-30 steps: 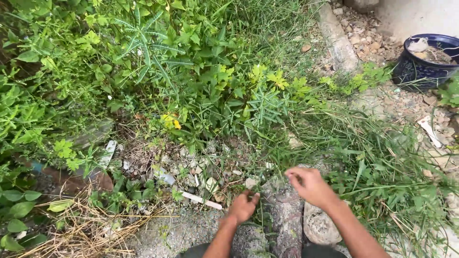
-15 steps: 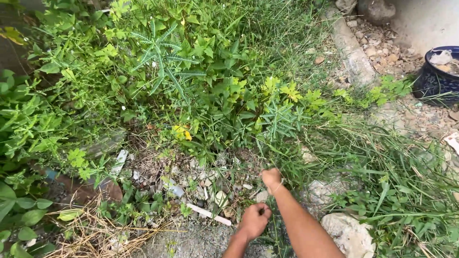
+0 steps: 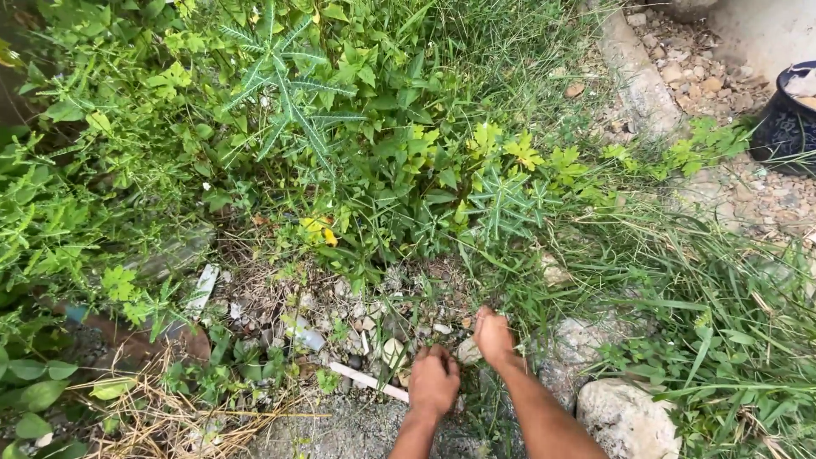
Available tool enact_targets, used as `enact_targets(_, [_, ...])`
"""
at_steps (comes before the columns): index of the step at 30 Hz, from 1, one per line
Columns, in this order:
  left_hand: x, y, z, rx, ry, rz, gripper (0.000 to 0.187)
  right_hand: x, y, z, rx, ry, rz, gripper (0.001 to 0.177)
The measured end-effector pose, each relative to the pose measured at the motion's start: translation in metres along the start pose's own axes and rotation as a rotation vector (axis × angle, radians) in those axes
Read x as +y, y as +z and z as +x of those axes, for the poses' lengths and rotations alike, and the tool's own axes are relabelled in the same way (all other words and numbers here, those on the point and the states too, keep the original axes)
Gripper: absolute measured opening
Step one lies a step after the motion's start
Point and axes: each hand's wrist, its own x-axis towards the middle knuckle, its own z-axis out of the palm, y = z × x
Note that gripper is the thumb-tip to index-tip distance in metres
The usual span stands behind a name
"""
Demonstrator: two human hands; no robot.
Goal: Pulling weeds and clearing small stones from a garden bed by hand.
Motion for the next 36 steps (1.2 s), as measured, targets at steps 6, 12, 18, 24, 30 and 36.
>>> enact_targets(6, [-0.019, -0.008, 0.033, 0.115, 0.036, 0.254, 0.058, 0.001, 0.001, -0.007, -0.113, -0.041, -0.04, 0.033])
enact_targets(12, [-0.017, -0.012, 0.036, 0.085, 0.0, 0.263, 0.042, -0.012, -0.015, -0.016, -0.161, -0.086, -0.078, 0.033])
enact_targets(18, [-0.015, -0.002, 0.046, 0.198, 0.226, 0.21, 0.032, -0.026, -0.027, -0.044, -0.226, -0.164, -0.037, 0.031])
enact_targets(24, [0.003, -0.015, 0.051, -0.012, -0.144, -0.405, 0.045, -0.049, -0.008, -0.093, -0.279, -0.462, -0.022, 0.022])
enact_targets(30, [0.001, -0.036, 0.07, 0.133, 0.09, -0.996, 0.021, -0.059, -0.045, -0.102, -0.157, -0.401, 0.333, 0.043])
enact_targets(36, [0.017, -0.068, 0.035, 0.336, 0.085, -0.362, 0.03, -0.049, -0.076, -0.088, -0.1, -0.113, 0.544, 0.035])
